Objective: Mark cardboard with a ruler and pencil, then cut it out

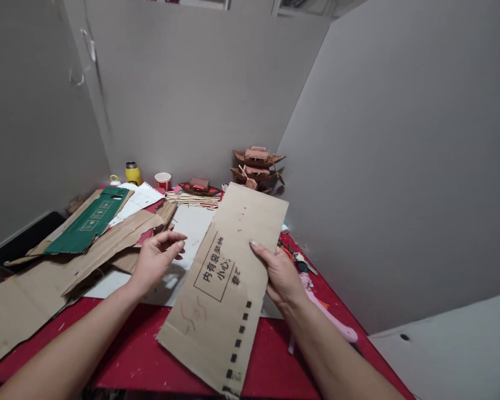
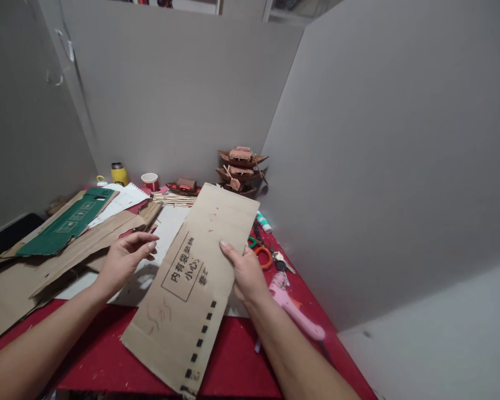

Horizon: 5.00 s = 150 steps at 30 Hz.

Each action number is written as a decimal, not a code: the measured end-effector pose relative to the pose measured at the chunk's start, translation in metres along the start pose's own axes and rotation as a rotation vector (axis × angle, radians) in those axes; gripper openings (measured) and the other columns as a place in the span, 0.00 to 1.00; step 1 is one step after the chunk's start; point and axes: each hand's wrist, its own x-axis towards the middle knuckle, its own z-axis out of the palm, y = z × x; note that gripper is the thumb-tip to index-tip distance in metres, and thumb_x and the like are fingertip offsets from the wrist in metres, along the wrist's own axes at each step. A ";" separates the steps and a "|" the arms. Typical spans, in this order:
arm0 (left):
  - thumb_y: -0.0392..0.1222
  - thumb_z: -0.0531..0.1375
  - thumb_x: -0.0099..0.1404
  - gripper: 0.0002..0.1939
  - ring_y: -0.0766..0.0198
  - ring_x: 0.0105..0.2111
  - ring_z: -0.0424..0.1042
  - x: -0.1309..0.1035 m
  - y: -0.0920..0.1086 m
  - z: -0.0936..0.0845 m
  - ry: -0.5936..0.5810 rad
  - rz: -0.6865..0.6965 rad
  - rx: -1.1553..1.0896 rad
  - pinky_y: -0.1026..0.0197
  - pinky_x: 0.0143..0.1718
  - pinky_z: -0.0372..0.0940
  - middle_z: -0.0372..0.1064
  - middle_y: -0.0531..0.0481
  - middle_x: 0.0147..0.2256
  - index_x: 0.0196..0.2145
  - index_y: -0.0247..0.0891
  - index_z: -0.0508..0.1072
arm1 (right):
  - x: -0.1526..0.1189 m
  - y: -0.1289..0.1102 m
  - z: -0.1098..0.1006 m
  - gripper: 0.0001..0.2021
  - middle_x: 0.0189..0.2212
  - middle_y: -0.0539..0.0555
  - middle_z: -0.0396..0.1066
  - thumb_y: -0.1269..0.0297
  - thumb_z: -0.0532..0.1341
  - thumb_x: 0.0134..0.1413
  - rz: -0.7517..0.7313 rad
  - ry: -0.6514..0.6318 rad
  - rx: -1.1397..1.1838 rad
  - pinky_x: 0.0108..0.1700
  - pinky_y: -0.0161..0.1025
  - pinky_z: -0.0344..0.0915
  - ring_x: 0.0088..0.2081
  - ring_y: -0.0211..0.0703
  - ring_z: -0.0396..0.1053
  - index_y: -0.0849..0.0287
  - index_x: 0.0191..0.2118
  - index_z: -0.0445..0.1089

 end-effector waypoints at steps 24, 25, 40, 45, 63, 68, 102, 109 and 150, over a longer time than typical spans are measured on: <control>0.35 0.61 0.49 0.10 0.63 0.30 0.73 -0.005 -0.008 0.008 -0.098 -0.164 -0.088 0.60 0.38 0.66 0.75 0.50 0.27 0.31 0.37 0.77 | 0.006 -0.007 -0.006 0.20 0.35 0.53 0.80 0.65 0.75 0.33 -0.110 0.141 0.036 0.39 0.37 0.77 0.36 0.46 0.78 0.60 0.38 0.77; 0.35 0.61 0.50 0.09 0.64 0.29 0.72 -0.006 -0.007 0.008 -0.116 -0.173 -0.091 0.60 0.37 0.66 0.75 0.50 0.27 0.31 0.37 0.77 | 0.006 -0.007 -0.006 0.20 0.36 0.52 0.80 0.66 0.75 0.34 -0.120 0.141 0.042 0.39 0.37 0.77 0.36 0.46 0.78 0.60 0.39 0.77; 0.55 0.68 0.56 0.21 0.55 0.34 0.77 -0.020 -0.017 0.014 -0.585 -0.430 -0.273 0.53 0.40 0.70 0.78 0.43 0.36 0.40 0.36 0.78 | -0.001 -0.003 -0.004 0.21 0.38 0.56 0.80 0.60 0.74 0.37 -0.090 0.020 -0.046 0.43 0.48 0.75 0.37 0.54 0.78 0.60 0.41 0.76; 0.52 0.66 0.59 0.20 0.55 0.35 0.78 -0.020 -0.017 0.016 -0.482 -0.344 -0.350 0.53 0.41 0.70 0.79 0.42 0.39 0.44 0.36 0.77 | -0.010 0.013 -0.005 0.26 0.46 0.59 0.77 0.58 0.72 0.43 -0.018 -0.207 -0.123 0.50 0.51 0.71 0.47 0.57 0.75 0.59 0.50 0.73; 0.54 0.66 0.58 0.21 0.52 0.39 0.77 -0.019 -0.010 0.023 -0.323 -0.272 -0.367 0.53 0.39 0.71 0.78 0.43 0.41 0.43 0.36 0.76 | -0.015 0.023 0.004 0.23 0.44 0.59 0.78 0.56 0.72 0.42 0.135 -0.391 -0.135 0.52 0.51 0.68 0.45 0.54 0.75 0.59 0.46 0.75; 0.56 0.64 0.60 0.21 0.54 0.36 0.78 -0.018 -0.008 0.018 -0.367 -0.216 -0.265 0.53 0.41 0.70 0.78 0.45 0.39 0.43 0.37 0.76 | -0.009 0.020 -0.005 0.22 0.40 0.58 0.80 0.48 0.71 0.42 0.138 -0.289 -0.113 0.51 0.51 0.70 0.43 0.56 0.76 0.59 0.40 0.77; 0.39 0.63 0.63 0.14 0.51 0.39 0.78 -0.022 0.012 0.006 -0.376 -0.648 -0.557 0.49 0.45 0.70 0.78 0.37 0.42 0.45 0.31 0.76 | -0.002 0.015 -0.002 0.23 0.36 0.55 0.78 0.49 0.69 0.46 -0.219 -0.020 -0.257 0.36 0.40 0.71 0.37 0.46 0.75 0.57 0.45 0.72; 0.41 0.58 0.67 0.10 0.55 0.36 0.79 -0.018 0.013 0.014 -0.074 -0.510 -0.530 0.50 0.48 0.69 0.79 0.42 0.39 0.42 0.33 0.76 | -0.035 0.023 -0.003 0.06 0.34 0.51 0.74 0.71 0.64 0.56 -0.954 -0.169 -0.650 0.41 0.41 0.66 0.37 0.42 0.70 0.54 0.39 0.73; 0.58 0.65 0.57 0.28 0.45 0.51 0.71 -0.032 -0.011 0.032 0.011 -0.280 -0.296 0.48 0.55 0.63 0.75 0.40 0.49 0.48 0.36 0.75 | -0.056 0.058 0.013 0.03 0.31 0.53 0.69 0.70 0.55 0.64 -0.923 -0.725 -1.075 0.37 0.41 0.58 0.34 0.44 0.63 0.57 0.38 0.65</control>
